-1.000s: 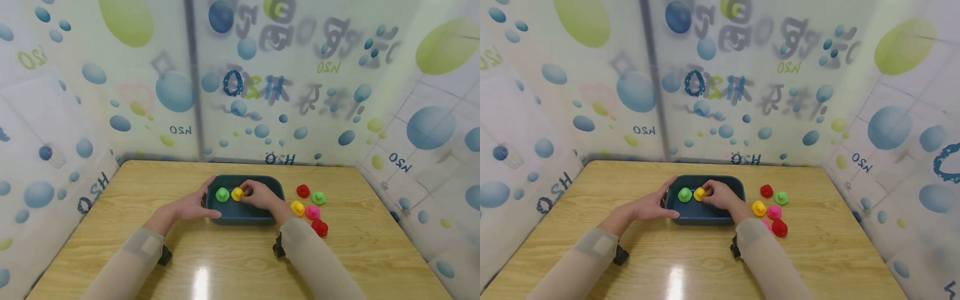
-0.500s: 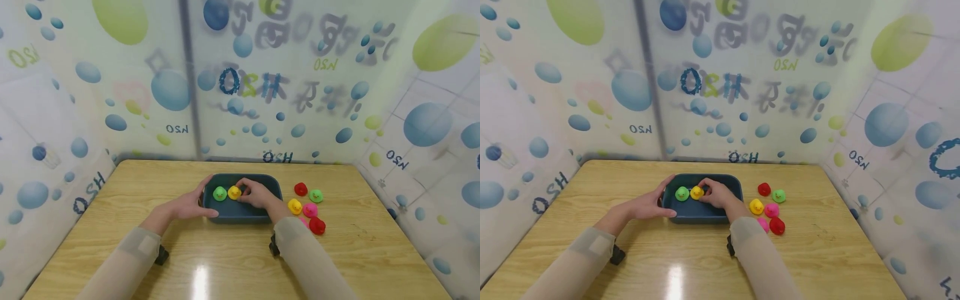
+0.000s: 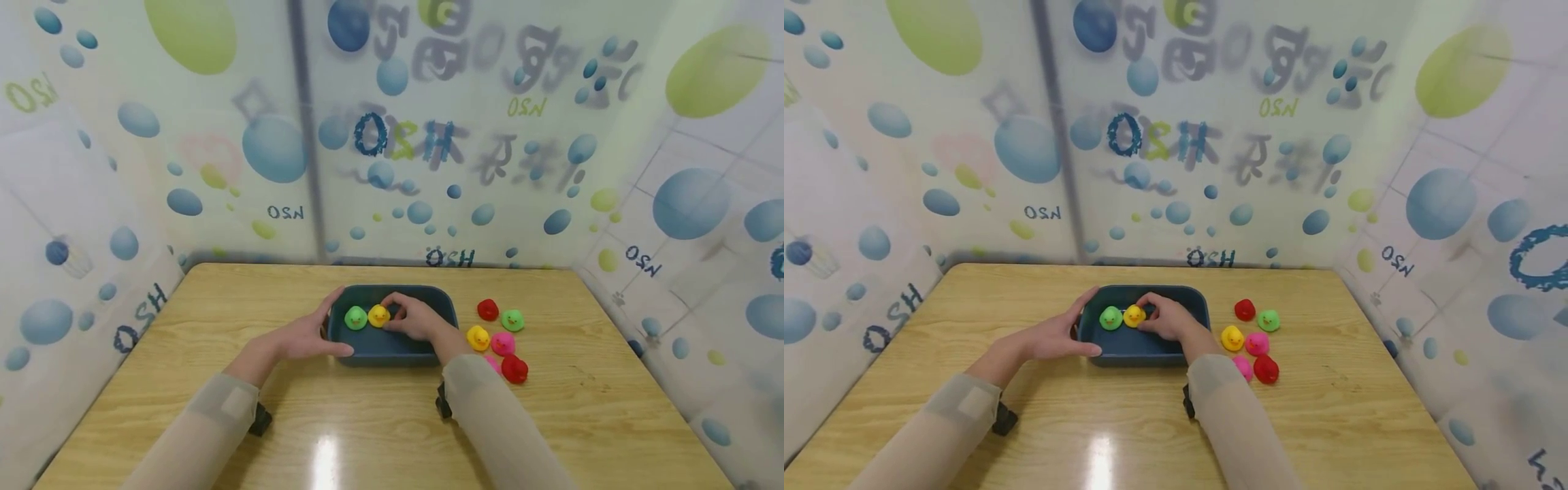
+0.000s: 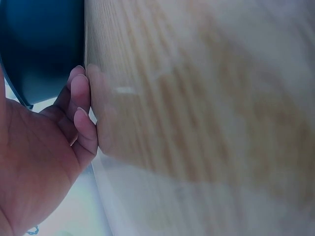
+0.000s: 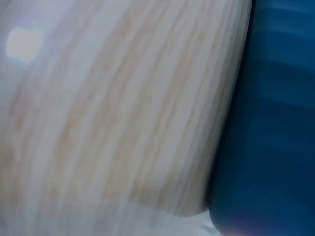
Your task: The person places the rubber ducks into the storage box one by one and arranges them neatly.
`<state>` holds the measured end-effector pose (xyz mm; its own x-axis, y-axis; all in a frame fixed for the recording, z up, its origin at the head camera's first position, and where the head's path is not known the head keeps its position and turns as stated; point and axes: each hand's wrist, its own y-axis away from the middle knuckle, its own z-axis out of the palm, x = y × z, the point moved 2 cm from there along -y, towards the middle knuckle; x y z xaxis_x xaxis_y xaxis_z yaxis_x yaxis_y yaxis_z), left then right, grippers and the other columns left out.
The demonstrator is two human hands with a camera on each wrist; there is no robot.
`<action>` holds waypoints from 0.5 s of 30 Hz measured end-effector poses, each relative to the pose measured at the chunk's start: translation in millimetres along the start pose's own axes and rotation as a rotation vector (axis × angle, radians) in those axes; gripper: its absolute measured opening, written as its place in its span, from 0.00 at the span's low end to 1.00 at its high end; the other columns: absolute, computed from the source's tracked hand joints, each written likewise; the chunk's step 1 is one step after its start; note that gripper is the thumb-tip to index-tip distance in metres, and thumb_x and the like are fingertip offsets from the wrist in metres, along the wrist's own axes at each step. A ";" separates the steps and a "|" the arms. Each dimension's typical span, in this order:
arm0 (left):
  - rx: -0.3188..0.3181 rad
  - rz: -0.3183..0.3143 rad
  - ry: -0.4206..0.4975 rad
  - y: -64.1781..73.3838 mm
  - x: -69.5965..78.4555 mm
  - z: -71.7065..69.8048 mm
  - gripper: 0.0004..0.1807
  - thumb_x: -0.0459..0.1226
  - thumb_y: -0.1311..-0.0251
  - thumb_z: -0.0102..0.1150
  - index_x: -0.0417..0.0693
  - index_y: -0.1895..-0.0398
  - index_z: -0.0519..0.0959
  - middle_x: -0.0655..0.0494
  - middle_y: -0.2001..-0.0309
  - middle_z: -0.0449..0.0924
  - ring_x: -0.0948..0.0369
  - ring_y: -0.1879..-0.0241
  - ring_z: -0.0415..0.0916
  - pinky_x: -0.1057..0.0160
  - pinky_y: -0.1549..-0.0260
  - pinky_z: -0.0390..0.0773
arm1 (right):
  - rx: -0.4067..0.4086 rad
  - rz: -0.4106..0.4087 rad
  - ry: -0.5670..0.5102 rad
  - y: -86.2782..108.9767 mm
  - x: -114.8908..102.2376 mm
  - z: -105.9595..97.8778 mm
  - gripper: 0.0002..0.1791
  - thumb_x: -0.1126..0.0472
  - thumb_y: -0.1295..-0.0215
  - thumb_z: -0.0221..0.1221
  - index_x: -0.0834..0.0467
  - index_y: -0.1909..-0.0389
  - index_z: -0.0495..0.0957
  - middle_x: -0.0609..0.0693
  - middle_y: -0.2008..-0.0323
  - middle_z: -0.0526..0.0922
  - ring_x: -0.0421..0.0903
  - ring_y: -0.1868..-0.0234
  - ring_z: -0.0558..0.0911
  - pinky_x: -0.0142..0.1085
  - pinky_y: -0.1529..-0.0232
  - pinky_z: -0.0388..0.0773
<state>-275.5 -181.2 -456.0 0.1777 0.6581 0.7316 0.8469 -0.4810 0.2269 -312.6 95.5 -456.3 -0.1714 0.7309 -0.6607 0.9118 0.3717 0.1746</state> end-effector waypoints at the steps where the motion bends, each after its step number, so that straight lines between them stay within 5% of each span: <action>1: 0.000 0.000 0.004 0.4 -0.5 0.0 0.70 0.63 0.37 0.75 0.75 0.09 0.28 0.31 0.13 0.51 0.33 0.18 0.60 0.27 0.21 0.62 | -0.001 0.002 -0.003 0.5 -0.5 0.0 0.21 0.53 0.24 0.71 0.44 0.35 0.79 0.50 0.59 0.84 0.48 0.62 0.80 0.37 0.58 0.77; 15: 0.007 -0.009 -0.005 -0.1 -1.2 1.3 0.69 0.63 0.36 0.74 0.76 0.10 0.29 0.33 0.12 0.50 0.32 0.16 0.58 0.26 0.20 0.59 | -0.030 -0.024 -0.061 0.2 3.4 -2.2 0.23 0.57 0.26 0.72 0.47 0.34 0.79 0.50 0.60 0.87 0.46 0.60 0.82 0.39 0.52 0.82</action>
<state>-275.2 -181.2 -457.7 0.1730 0.6651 0.7265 0.8520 -0.4711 0.2285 -313.8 99.3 -457.0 -0.1690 0.6856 -0.7081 0.8959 0.4064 0.1796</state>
